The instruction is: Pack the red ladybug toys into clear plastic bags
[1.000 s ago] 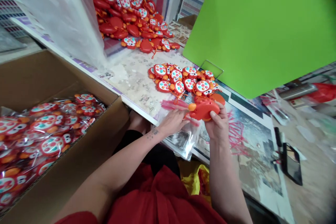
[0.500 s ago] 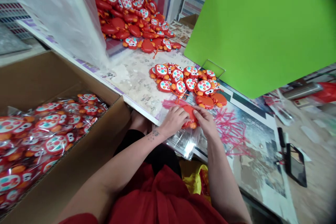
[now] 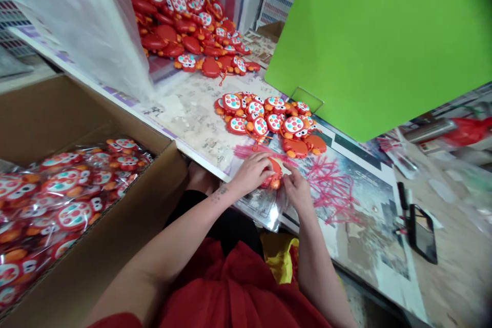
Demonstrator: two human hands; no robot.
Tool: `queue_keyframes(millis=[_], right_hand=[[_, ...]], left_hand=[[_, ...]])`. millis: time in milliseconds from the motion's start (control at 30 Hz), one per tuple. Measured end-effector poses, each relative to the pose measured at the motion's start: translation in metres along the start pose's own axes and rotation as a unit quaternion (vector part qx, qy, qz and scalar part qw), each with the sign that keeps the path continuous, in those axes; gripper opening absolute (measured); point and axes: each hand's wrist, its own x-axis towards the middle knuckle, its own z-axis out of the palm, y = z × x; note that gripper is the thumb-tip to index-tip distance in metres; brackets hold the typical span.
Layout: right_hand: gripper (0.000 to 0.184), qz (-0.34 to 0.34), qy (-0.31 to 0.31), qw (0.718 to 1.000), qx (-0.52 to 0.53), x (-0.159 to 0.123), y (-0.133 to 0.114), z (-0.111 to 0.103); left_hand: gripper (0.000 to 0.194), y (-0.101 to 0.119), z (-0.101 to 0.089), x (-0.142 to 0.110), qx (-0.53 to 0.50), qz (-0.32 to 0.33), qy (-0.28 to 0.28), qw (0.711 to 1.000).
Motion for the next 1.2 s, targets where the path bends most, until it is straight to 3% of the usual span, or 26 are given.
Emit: queue_keyframes(millis=[233,433,533,600,667,733,800,867,1033,1100,1200], right_hand=[[0.047,-0.017,0.079,0.991,-0.105,-0.005,-0.017,0.008],[0.045,0.008,0.129,0.991,-0.025,-0.007,-0.028,0.014],[0.043,0.009,0.147,0.987,0.064,-0.007,-0.035,0.013],[0.043,0.005,0.149,0.981,0.123,-0.008,-0.039,0.011],[0.042,0.001,0.154,0.975,0.160,-0.009,-0.042,0.010],[0.040,-0.002,0.161,0.972,0.170,-0.009,-0.041,0.009],[0.039,-0.008,0.162,0.974,0.159,-0.007,-0.037,0.009],[0.037,-0.034,0.174,0.978,0.110,-0.004,-0.032,0.007],[0.029,-0.166,0.229,0.958,-0.052,0.004,-0.037,-0.001],[0.023,-0.207,0.189,0.958,-0.055,0.005,-0.048,-0.002],[0.022,-0.239,0.135,0.960,-0.055,0.006,-0.064,0.002]], left_hand=[[0.010,0.008,-0.016,0.014,0.016,-0.019,-0.099,0.995],[0.011,0.021,-0.014,0.014,0.046,-0.047,-0.101,0.993],[0.014,0.023,-0.018,0.009,0.024,-0.052,-0.032,0.998],[0.028,0.018,-0.022,0.004,-0.002,-0.079,0.059,0.995],[0.045,0.008,-0.024,0.000,-0.059,-0.129,0.112,0.984],[0.043,-0.003,-0.022,-0.002,-0.149,-0.174,0.095,0.969],[0.027,-0.011,-0.016,-0.004,-0.244,-0.198,0.040,0.949],[0.018,-0.014,-0.010,-0.005,-0.309,-0.217,0.012,0.926],[0.015,-0.004,-0.007,-0.003,-0.396,-0.254,0.022,0.882],[0.017,0.001,-0.011,-0.001,-0.399,-0.242,0.011,0.884],[0.021,0.004,-0.018,0.000,-0.354,-0.206,-0.012,0.912]])
